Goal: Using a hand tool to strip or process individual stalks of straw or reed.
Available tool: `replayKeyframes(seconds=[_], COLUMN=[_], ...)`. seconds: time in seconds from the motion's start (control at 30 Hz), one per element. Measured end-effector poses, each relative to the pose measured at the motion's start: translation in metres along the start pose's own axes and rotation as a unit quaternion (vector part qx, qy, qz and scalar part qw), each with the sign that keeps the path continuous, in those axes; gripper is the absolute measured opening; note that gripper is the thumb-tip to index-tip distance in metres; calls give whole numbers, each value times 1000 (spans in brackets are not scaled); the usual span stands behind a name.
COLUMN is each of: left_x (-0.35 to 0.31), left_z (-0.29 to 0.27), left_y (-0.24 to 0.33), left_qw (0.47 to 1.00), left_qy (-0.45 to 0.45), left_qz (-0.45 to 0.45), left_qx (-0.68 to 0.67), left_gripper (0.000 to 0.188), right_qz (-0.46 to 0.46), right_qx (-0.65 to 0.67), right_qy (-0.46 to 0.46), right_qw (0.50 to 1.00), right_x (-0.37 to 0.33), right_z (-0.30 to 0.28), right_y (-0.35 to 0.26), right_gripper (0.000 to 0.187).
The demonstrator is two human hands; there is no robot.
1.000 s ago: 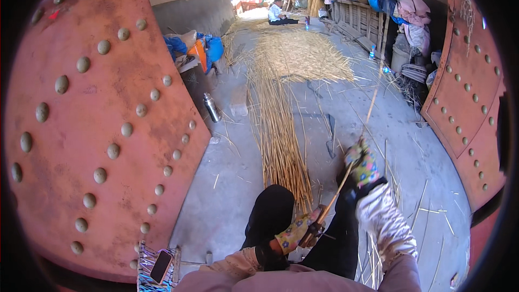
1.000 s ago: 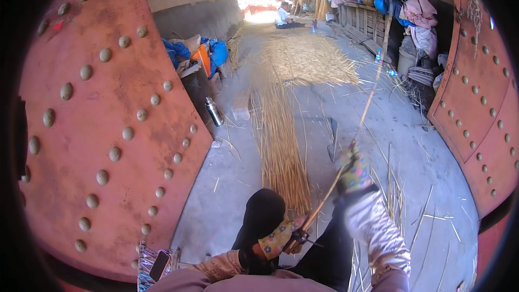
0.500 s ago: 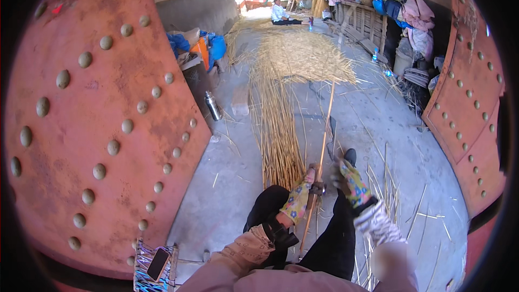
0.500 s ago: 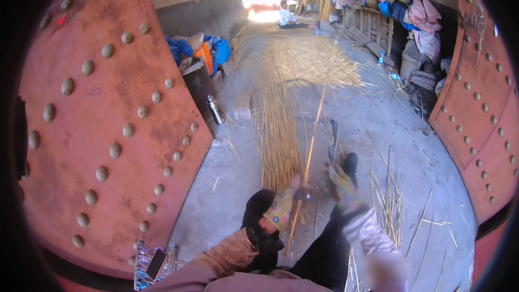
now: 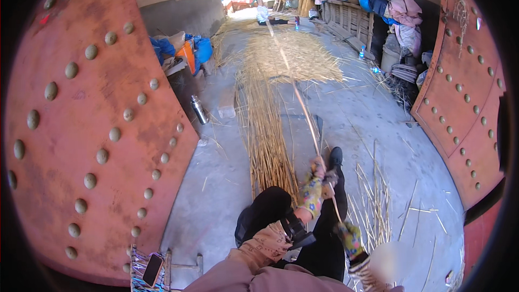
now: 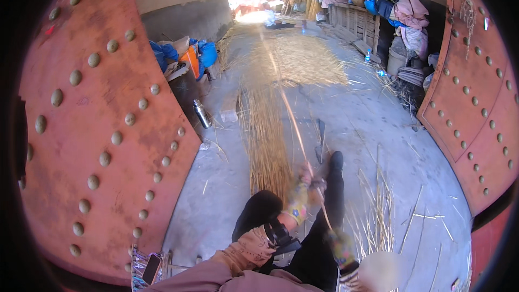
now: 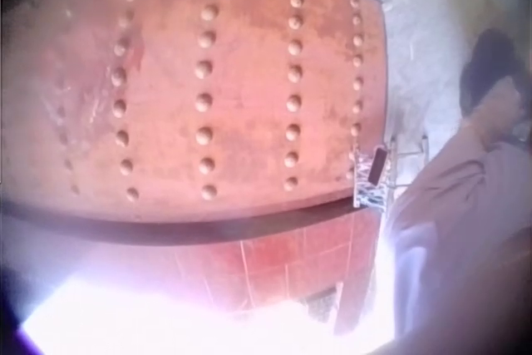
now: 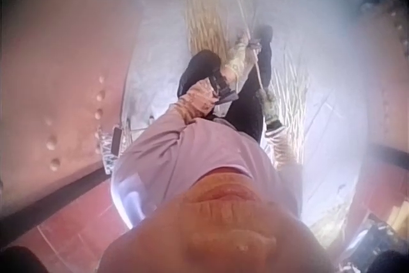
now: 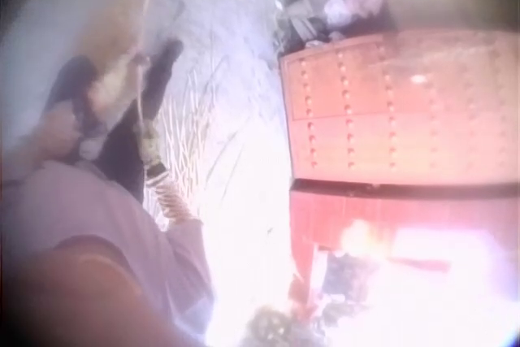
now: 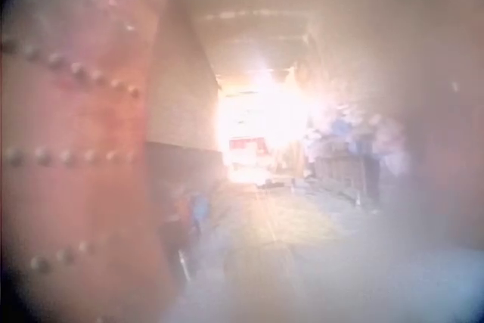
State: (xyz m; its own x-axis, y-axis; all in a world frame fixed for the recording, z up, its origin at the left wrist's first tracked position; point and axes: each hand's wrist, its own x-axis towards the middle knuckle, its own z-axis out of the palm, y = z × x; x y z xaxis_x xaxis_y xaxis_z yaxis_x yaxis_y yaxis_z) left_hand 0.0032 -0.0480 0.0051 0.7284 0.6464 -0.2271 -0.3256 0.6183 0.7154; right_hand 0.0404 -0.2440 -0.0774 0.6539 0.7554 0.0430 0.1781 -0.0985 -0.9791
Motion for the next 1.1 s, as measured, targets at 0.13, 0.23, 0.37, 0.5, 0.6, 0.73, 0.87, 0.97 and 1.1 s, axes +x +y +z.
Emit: replayKeyframes(seconds=[0.13, 0.23, 0.37, 0.5, 0.6, 0.73, 0.87, 0.97, 1.1], left_x=[36, 40, 23, -8, -11, 12, -4, -21, -38], left_z=[-13, -24, -12, -7, -6, -45, 6, 41, 35], left_y=[19, 23, -21, -73, -56, -49, -62, -94, -118], left_qw=[994, 991, 998, 999, 998, 994, 999, 994, 980], left_qy=[70, 72, 47, 47, 25, -15, -47, -66, -144], left_qz=[76, 90, 41, -8, -46, -87, -9, -83, -119], left_qx=[-34, -61, -33, -8, -27, -71, -7, -7, 65], left_gripper=[33, 34, 37, 40, 38, 32, 24, 22, 34], right_qz=[177, 217, 179, 54, 25, 27, 60, 15, 94], right_qx=[-31, -59, -389, -299, 94, -63, -228, -102, -363], right_qy=[163, 166, 31, -22, 66, 36, 38, 151, 82], right_qw=[970, 960, 903, 952, 993, 997, 971, 983, 923], right_x=[-132, -188, -138, -11, 23, 19, 0, -36, -41], right_z=[-103, -151, -136, -41, -1, 6, -34, -60, -63], right_y=[160, 205, 98, -11, -24, -13, -25, -22, 33], right_gripper=[16, 21, 27, 21, 15, 11, 20, 36, 28])
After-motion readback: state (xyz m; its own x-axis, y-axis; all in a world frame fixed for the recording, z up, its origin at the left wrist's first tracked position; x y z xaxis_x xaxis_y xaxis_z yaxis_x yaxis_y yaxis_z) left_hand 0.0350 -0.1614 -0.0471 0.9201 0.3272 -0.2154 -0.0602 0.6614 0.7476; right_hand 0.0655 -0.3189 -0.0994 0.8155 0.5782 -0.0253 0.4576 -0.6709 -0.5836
